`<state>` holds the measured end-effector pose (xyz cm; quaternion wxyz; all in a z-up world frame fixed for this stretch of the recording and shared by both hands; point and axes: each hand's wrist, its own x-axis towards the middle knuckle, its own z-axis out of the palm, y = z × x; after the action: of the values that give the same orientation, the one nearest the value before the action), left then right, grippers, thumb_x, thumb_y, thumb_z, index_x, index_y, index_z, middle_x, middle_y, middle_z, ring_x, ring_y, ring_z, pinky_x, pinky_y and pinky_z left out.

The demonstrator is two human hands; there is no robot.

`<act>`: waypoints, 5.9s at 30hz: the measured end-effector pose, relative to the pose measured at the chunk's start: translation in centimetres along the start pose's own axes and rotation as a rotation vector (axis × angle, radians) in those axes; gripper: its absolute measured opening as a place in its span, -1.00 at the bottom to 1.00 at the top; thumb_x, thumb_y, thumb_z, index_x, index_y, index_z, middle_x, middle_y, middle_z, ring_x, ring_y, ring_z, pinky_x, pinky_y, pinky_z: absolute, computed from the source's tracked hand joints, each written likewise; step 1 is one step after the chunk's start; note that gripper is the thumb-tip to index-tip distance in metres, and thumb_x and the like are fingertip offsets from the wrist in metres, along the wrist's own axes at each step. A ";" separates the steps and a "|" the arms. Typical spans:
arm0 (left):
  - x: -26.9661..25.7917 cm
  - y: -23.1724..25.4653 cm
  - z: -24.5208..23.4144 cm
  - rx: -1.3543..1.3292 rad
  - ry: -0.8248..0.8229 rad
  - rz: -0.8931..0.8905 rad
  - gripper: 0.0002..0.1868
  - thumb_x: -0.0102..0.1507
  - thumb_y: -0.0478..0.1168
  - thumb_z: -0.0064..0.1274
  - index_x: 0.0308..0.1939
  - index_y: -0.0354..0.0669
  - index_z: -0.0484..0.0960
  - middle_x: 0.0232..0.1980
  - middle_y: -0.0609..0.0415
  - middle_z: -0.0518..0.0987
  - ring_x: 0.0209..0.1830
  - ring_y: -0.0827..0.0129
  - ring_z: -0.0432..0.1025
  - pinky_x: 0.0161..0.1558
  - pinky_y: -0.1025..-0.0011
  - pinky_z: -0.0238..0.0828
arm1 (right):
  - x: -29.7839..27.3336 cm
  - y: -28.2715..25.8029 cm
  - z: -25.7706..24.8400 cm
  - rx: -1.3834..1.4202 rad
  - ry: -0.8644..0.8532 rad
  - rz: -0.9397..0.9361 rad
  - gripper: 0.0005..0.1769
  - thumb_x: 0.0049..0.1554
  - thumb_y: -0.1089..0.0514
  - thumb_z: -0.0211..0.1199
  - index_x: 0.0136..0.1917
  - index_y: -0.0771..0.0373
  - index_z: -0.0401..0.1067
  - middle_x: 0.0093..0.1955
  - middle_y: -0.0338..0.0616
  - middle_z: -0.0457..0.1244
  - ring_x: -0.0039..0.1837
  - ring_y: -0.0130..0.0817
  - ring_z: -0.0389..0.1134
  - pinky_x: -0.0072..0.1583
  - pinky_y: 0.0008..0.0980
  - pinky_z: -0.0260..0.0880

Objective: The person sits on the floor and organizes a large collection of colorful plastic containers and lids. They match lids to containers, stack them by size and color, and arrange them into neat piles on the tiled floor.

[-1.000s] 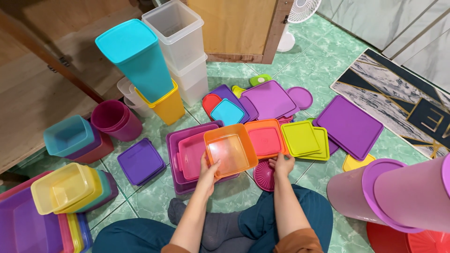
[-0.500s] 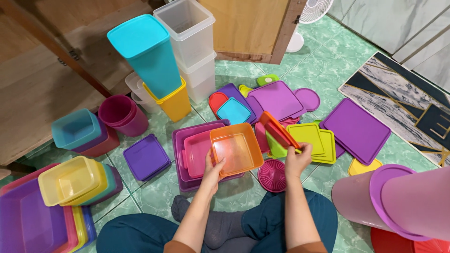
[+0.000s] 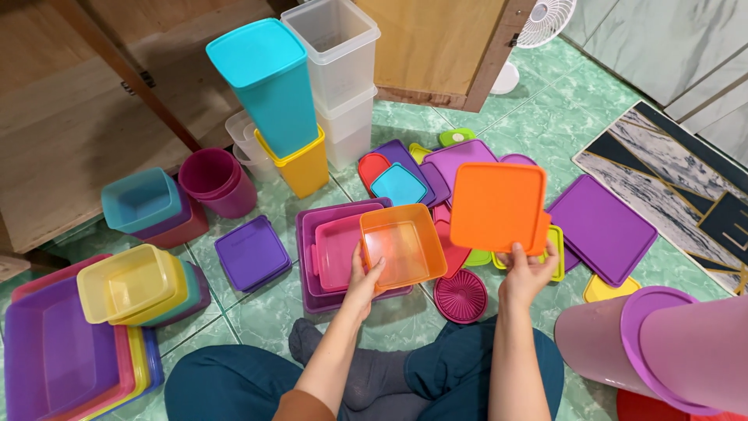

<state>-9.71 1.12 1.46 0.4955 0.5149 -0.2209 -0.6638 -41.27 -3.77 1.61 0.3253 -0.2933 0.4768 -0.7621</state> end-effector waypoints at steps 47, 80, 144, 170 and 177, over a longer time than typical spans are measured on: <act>0.1 -0.1 -2.1 0.090 -0.085 -0.069 -0.22 0.32 0.28 -0.23 0.59 0.56 -0.13 0.53 0.22 0.31 0.25 0.28 0.48 -0.08 0.23 0.57 | -5.7 7.1 -1.2 0.032 -0.471 0.966 -0.52 0.25 0.10 0.13 0.44 0.14 0.34 0.07 -0.29 0.38 -0.10 -0.54 0.39 -0.24 -0.53 0.32; -0.1 0.0 -1.3 0.077 -0.058 0.036 -0.04 0.19 0.37 -0.11 0.61 0.33 -0.06 0.56 0.16 0.25 0.40 0.25 0.37 0.01 0.15 0.57 | -11.2 -1.5 7.4 -1.110 -0.398 -0.350 -0.77 0.25 0.19 0.15 0.11 0.32 0.51 0.00 0.20 0.38 0.03 0.18 0.41 0.04 -0.01 0.42; 1.5 0.2 -3.6 0.172 -0.120 -0.055 -0.14 0.30 0.38 -0.32 0.63 0.34 -0.14 0.39 0.06 0.42 0.09 0.35 0.55 -0.21 0.36 0.66 | -5.6 6.3 8.0 -0.407 -0.511 0.420 -0.35 0.36 -0.13 0.01 0.57 0.23 0.07 0.49 -0.10 0.15 0.47 -0.32 0.19 0.41 -0.30 0.19; 0.3 -2.4 -3.1 0.078 -0.180 0.128 -0.02 0.22 -0.07 0.18 0.64 0.21 -0.03 0.48 0.14 0.35 0.34 0.28 0.37 0.15 0.24 0.43 | -12.0 2.2 6.9 -0.266 -0.401 0.756 -0.45 0.24 -0.12 0.12 0.43 0.09 0.23 0.18 -0.11 0.34 0.07 -0.19 0.44 -0.06 -0.13 0.50; -0.8 -1.0 -3.3 0.009 -0.246 0.110 -0.01 0.20 -0.06 0.18 0.61 0.21 -0.07 0.55 0.10 0.24 0.44 0.28 0.26 0.22 0.21 0.38 | -11.6 2.4 5.9 -0.135 -0.446 0.594 -0.45 0.24 0.06 0.20 0.44 0.26 0.27 0.24 -0.13 0.34 0.20 -0.34 0.39 0.14 -0.35 0.44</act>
<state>-7.16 2.96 -0.22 0.4979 0.4191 -0.3109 -0.6927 -29.11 1.25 0.02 0.6079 -0.3217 0.5077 -0.5188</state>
